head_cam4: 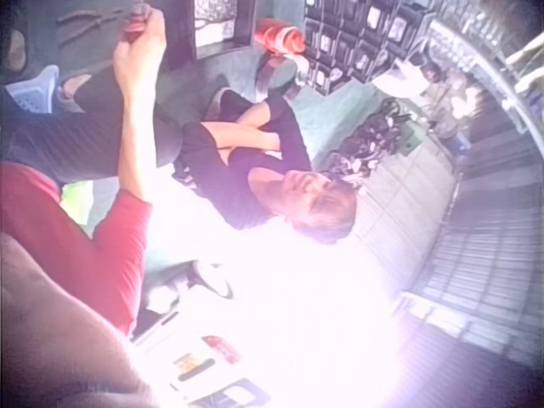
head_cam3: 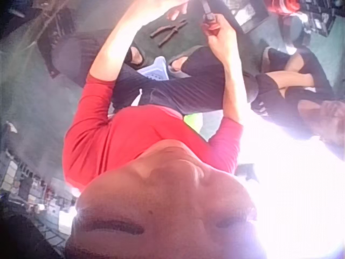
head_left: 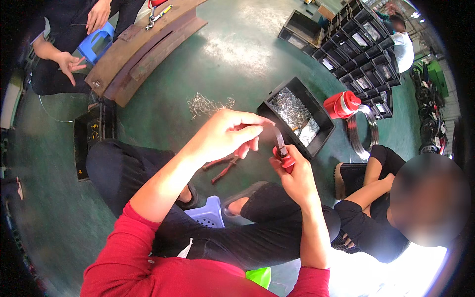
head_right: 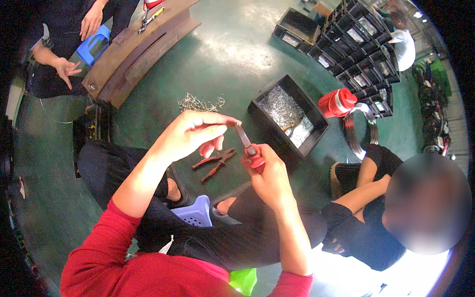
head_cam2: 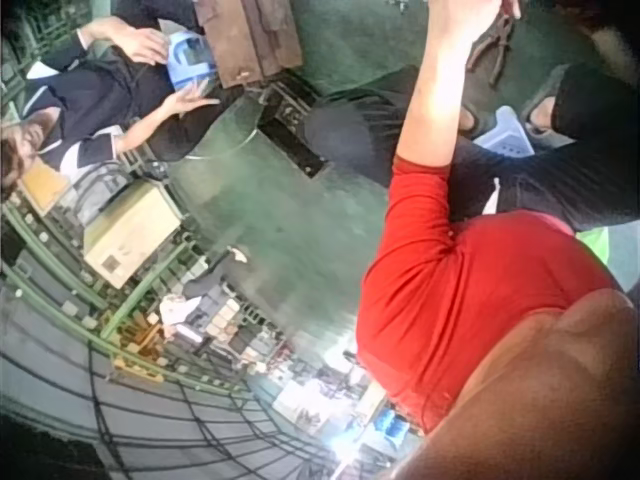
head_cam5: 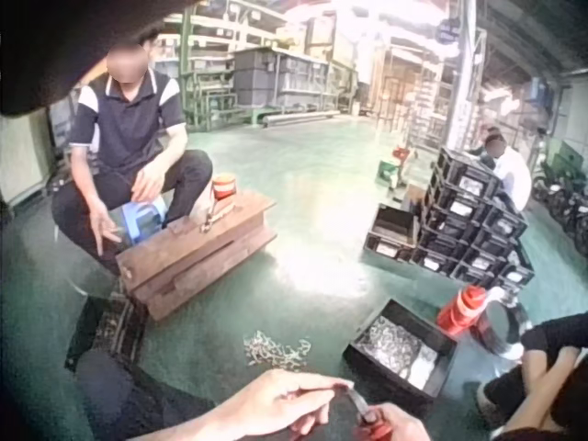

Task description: The person sits on a low stool and repeatedly picks up small metal wire pieces from a pile on the floor. Using red-handled pliers, they bend each wire piece into a loop and place it into a black bin. The person continues this repetitive process throughout the clip.

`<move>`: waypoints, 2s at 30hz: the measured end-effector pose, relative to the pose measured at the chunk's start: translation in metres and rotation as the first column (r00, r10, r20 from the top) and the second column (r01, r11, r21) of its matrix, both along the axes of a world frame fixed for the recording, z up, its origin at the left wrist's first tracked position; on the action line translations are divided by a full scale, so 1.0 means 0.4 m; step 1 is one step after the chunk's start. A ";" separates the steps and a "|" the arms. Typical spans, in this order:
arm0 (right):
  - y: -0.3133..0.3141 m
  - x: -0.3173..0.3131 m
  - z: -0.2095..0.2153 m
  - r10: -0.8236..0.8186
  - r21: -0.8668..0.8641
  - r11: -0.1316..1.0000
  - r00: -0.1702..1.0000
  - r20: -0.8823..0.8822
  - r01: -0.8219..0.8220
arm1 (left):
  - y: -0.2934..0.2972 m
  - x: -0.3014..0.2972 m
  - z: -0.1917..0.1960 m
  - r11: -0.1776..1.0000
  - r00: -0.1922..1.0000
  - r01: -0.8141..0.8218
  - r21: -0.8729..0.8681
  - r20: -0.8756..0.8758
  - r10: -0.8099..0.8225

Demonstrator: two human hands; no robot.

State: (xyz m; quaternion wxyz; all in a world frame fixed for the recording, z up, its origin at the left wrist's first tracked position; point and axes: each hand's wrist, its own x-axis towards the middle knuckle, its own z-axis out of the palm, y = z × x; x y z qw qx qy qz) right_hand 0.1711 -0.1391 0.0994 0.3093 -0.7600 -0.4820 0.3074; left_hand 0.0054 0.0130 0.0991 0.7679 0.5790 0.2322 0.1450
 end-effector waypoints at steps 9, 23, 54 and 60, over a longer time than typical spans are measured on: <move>0.000 0.001 -0.004 0.039 -0.031 0.999 0.997 -0.063 -0.041 | -0.029 0.002 0.008 0.993 0.995 -0.030 0.111 -0.088 0.040; 0.009 0.002 -0.056 -0.065 0.064 0.996 0.997 0.046 0.062 | -0.087 0.018 0.003 0.945 0.984 -0.139 0.295 -0.070 0.166; -0.101 0.140 0.042 0.020 0.138 0.983 0.684 -0.729 0.118 | 0.077 0.530 -0.335 0.684 0.971 0.081 0.725 -0.211 0.109; -0.095 0.167 0.046 -0.048 0.129 0.941 0.498 -0.866 0.314 | 0.056 0.557 -0.308 0.802 0.931 0.134 0.582 -0.351 0.099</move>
